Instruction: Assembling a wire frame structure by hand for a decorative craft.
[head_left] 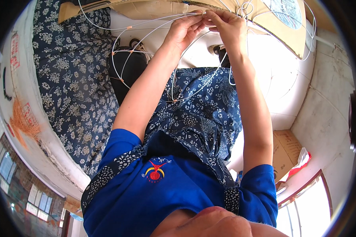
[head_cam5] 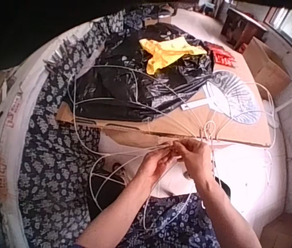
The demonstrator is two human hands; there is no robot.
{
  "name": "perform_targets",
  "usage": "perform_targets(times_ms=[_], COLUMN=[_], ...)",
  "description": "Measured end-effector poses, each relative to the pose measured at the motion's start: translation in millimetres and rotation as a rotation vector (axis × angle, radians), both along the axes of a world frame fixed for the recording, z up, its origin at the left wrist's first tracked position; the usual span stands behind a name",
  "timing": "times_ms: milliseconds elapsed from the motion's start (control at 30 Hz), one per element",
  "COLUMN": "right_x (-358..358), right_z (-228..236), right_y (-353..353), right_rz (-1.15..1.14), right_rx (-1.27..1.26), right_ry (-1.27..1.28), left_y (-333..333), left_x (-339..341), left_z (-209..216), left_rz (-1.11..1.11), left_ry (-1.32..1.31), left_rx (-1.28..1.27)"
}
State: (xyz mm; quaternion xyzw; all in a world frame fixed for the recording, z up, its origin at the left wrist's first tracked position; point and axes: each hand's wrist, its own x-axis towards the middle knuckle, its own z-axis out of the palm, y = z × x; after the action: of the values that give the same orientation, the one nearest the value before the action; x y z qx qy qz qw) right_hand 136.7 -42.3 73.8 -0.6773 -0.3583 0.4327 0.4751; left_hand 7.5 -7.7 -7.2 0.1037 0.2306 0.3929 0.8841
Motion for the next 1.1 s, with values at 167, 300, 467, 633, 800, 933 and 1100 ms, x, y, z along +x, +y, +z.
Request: perform_targets(times_ms=[167,300,467,633,800,933,1100], right_x=[5.5,1.6,9.1,29.3,17.7,20.0,2.9], right_z=[18.4,40.0,32.6,25.2,15.6,8.1,16.9], right_y=[5.2,28.5,53.4,72.3,87.3,86.0,82.1], right_rz=[0.223,0.215,0.365,0.440,0.558,0.525,0.447], right_rx=[0.506,-0.010,0.001,-0.001,-0.001,0.014,0.125], right_ry=[0.246,-0.312,-0.591,-0.554,-0.572,-0.459,-0.768], left_y=[2.2,2.8,0.7,1.0,3.5,0.8,1.3], left_x=[3.0,3.4,-0.6,7.1,-3.4,0.3,-6.9], left_z=[1.1,-0.8,7.4,0.9,3.0,12.4,13.3], left_rz=[0.021,0.010,0.011,-0.004,0.006,-0.032,-0.021], left_ry=[0.019,0.003,0.049,0.074,0.121,0.161,0.173], left_rx=[0.031,0.032,0.087,0.065,0.054,0.098,0.125])
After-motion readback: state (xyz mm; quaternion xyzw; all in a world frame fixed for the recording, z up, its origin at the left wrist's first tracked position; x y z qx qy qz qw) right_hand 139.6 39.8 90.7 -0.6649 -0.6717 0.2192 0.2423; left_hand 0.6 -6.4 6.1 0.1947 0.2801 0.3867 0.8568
